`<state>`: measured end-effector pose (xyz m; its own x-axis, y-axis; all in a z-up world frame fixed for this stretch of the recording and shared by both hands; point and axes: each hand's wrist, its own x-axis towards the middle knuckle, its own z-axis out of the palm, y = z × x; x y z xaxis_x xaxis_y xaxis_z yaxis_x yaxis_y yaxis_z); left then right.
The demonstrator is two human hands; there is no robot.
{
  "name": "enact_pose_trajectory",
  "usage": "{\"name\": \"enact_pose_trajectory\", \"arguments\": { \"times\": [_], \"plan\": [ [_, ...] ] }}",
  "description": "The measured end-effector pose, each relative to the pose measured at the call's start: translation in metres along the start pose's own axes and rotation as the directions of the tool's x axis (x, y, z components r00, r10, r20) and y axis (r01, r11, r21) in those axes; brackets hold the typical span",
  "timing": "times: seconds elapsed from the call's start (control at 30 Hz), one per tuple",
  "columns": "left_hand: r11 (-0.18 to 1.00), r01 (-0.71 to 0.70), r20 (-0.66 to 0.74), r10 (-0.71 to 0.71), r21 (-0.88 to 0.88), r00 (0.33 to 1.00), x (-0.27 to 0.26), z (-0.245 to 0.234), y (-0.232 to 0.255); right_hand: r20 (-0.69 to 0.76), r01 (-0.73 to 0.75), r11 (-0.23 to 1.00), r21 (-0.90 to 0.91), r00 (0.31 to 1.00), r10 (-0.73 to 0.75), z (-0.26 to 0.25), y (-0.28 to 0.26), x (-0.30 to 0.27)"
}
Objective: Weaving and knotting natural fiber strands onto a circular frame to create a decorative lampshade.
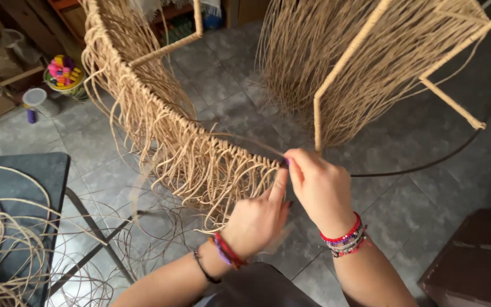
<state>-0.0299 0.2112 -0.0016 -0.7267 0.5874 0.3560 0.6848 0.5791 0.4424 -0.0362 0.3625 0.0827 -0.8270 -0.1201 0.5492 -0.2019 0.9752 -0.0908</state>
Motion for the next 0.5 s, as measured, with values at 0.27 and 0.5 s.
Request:
{"name": "enact_pose_trajectory", "arguments": {
  "times": [0.27, 0.5],
  "plan": [
    [0.974, 0.211, -0.088, -0.217, -0.08, 0.972, 0.024, 0.027, -0.012, 0.125, -0.068, 0.947, 0.313, 0.992, 0.03, -0.007, -0.012, -0.018],
    [0.401, 0.439, 0.444, -0.088, -0.804, 0.892, -0.002, -0.001, -0.011, 0.245, -0.455, 0.525, 0.719, 0.873, 0.421, 0.014, -0.013, -0.095]
  ]
}}
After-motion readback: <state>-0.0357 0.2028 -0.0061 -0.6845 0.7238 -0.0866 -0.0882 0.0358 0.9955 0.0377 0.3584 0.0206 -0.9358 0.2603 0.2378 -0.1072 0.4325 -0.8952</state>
